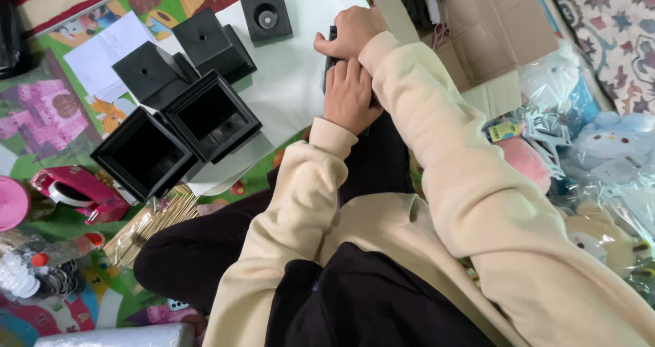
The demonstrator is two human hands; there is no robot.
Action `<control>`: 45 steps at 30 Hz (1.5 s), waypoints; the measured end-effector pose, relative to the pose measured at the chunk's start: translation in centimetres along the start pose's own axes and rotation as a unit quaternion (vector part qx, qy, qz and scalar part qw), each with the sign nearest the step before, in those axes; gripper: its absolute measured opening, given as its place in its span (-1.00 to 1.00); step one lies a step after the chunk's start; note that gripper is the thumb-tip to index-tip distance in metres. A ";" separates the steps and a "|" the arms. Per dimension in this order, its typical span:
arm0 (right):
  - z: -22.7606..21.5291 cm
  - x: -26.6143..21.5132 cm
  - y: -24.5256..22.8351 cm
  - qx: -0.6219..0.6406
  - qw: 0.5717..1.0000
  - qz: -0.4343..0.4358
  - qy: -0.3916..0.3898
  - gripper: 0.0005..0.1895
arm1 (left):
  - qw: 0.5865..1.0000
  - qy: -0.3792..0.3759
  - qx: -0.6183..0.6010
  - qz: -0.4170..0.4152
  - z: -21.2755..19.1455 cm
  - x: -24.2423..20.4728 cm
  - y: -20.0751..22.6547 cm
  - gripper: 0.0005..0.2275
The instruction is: The person stacks black plastic flower pots by hand while sitting on the floor.
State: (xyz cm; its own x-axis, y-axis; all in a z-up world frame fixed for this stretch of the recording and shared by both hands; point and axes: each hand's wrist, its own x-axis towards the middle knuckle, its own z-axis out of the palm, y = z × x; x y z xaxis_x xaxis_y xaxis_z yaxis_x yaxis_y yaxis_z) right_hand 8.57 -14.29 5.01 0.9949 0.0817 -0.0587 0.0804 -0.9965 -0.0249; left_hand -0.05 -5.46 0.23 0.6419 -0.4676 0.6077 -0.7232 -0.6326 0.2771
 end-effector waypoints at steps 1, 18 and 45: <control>0.0 -0.2 0.1 0.005 1.000 0.001 -0.006 -0.39 | 1.000 -0.006 0.011 0.006 0.2 -0.1 0.2 -0.67; -3.4 -0.7 2.8 0.171 0.982 0.058 -0.045 -0.39 | 0.982 -0.017 -0.183 -0.046 -1.2 -1.9 -2.5 -0.64; 0.8 -0.7 0.0 -0.020 0.998 0.037 0.048 -0.25 | 0.996 0.043 -0.062 -0.038 0.7 -1.1 -0.8 -0.86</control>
State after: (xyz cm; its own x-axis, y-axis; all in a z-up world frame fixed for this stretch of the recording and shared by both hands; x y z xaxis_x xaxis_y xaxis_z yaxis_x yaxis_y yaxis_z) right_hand 7.80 -14.33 4.24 0.9993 0.0074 0.0361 0.0068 -0.9998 0.0159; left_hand -0.02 -4.88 -1.24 0.6754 -0.3638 0.6415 -0.7031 -0.5800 0.4114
